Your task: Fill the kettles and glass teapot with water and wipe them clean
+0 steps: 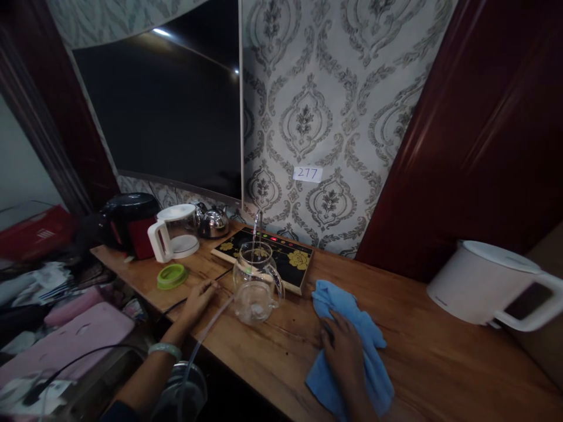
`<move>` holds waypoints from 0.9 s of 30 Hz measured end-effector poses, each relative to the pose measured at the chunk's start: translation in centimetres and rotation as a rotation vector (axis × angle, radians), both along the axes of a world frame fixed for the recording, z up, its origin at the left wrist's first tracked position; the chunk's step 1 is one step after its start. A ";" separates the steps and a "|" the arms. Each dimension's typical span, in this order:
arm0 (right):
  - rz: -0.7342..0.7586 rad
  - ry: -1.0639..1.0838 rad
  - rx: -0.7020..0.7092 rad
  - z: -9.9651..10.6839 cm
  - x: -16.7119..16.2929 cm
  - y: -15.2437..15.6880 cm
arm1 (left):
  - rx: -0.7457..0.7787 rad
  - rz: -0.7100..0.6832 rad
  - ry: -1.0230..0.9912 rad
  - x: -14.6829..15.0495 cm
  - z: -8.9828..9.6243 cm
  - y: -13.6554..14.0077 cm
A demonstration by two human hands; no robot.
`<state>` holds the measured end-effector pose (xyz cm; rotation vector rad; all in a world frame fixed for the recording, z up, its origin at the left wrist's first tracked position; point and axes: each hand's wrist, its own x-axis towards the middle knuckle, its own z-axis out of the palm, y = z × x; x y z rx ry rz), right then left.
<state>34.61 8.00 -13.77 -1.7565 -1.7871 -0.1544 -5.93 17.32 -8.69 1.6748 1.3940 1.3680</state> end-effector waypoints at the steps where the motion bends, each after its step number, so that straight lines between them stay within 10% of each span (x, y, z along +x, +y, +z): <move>1: 0.001 0.003 0.006 -0.1 0.0 0.0 | 0.004 0.000 0.007 -0.1 -0.1 0.1; 27: -0.001 0.069 -0.003 1.0 0.0 -0.7 | -0.055 0.023 -0.003 0.7 -0.4 0.1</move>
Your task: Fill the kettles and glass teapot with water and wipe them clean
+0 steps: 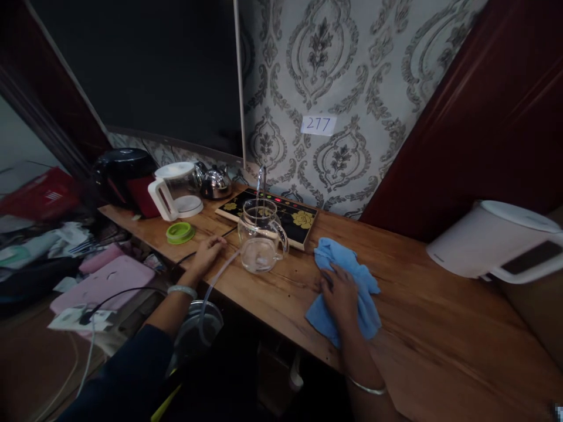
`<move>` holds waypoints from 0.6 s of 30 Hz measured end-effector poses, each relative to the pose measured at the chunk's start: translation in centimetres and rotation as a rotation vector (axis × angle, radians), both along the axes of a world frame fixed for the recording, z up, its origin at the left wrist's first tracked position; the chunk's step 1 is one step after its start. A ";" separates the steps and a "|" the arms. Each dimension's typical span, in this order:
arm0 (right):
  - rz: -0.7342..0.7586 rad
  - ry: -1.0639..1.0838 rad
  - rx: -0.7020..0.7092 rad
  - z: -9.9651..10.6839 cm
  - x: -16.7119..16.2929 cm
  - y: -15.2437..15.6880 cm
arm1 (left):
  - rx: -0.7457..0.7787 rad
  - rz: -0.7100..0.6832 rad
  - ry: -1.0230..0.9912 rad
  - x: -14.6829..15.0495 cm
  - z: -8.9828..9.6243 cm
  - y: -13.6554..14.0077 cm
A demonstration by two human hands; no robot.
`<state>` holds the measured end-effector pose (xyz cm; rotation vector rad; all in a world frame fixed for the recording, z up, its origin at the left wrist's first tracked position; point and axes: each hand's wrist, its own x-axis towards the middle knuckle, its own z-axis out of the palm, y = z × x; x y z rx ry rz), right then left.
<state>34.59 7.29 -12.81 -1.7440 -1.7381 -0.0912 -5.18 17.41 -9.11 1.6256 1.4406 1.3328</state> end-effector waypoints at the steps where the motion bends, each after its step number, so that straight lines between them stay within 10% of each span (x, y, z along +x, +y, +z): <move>1: -0.003 0.005 0.001 0.0 0.0 0.0 | 0.002 -0.003 -0.001 0.0 0.0 -0.1; 18: -0.015 -0.020 -0.006 0.1 -0.4 0.2 | 0.012 0.017 -0.020 0.0 0.8 -0.5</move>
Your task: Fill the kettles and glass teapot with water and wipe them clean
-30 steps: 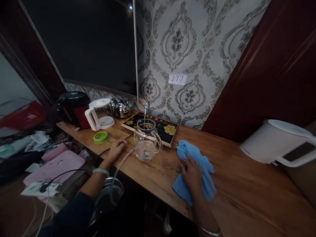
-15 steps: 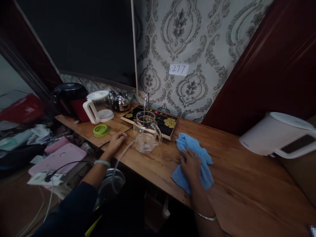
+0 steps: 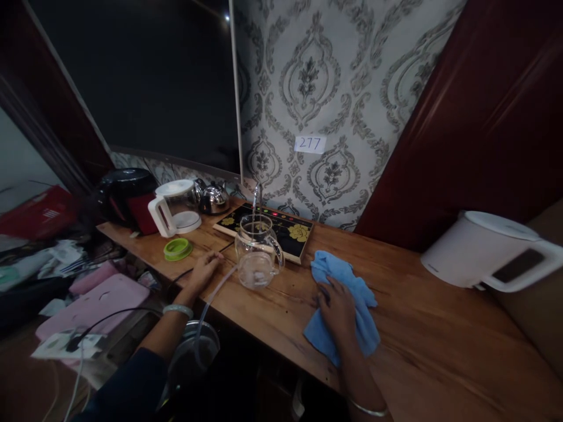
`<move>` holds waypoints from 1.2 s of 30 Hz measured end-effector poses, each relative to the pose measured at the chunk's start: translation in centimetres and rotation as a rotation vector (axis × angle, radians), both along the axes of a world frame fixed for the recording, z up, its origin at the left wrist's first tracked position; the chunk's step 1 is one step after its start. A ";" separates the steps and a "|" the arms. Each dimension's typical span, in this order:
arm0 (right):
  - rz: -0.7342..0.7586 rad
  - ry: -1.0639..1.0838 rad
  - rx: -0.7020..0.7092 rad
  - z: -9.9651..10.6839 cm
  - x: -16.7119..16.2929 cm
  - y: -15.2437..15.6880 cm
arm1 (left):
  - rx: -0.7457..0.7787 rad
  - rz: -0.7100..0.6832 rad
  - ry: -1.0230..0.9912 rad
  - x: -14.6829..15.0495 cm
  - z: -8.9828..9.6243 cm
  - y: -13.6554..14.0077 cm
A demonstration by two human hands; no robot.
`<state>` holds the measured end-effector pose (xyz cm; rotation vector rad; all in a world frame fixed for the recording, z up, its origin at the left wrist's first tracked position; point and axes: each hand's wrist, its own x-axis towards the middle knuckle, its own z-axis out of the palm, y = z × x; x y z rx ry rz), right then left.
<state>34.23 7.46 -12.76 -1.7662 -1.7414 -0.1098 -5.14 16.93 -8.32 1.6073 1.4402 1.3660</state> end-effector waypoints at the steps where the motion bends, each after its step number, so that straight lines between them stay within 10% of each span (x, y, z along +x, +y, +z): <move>1: -0.005 0.000 0.002 0.0 -0.1 0.0 | 0.005 -0.001 0.002 -0.1 0.0 0.1; 36: 0.010 0.015 0.033 0.0 -0.4 0.3 | 0.019 -0.005 0.030 -0.6 -0.2 0.7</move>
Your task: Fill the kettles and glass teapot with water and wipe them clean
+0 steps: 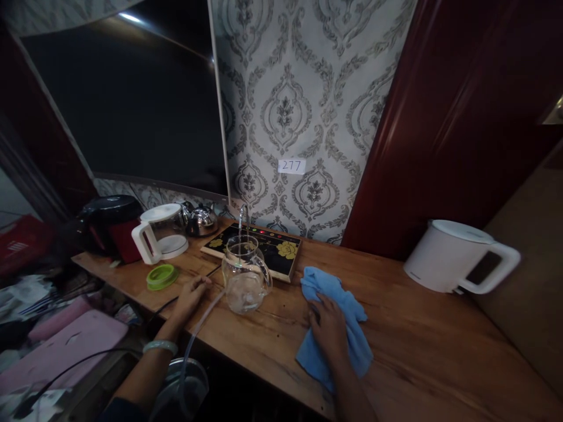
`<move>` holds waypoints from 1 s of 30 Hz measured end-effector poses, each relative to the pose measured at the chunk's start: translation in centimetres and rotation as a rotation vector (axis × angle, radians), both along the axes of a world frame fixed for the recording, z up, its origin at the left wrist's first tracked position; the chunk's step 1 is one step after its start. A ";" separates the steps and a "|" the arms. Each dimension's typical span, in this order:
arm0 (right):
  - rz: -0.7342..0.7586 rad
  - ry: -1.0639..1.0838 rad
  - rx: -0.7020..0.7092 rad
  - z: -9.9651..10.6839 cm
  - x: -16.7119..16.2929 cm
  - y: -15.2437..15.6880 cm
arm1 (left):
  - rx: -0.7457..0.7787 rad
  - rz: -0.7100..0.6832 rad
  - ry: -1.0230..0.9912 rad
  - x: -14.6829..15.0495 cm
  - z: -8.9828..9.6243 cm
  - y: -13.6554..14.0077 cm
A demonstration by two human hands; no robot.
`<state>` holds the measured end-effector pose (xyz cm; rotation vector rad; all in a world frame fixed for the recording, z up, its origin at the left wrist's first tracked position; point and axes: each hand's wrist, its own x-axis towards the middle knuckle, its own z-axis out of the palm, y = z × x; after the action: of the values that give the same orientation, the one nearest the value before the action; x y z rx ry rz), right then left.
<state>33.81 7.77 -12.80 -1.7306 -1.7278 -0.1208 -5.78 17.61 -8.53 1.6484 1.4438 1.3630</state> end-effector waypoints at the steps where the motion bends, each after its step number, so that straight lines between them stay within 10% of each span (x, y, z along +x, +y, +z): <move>1: 0.000 0.003 0.002 0.0 0.0 0.0 | 0.004 -0.004 0.001 0.0 0.0 0.0; 30: 0.005 -0.027 -0.006 -0.2 0.1 0.1 | 0.038 0.004 0.017 -0.4 -0.6 0.3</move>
<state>33.89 7.90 -13.03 -1.7368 -1.7530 -0.1370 -6.19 17.89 -9.15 1.6857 1.4399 1.3898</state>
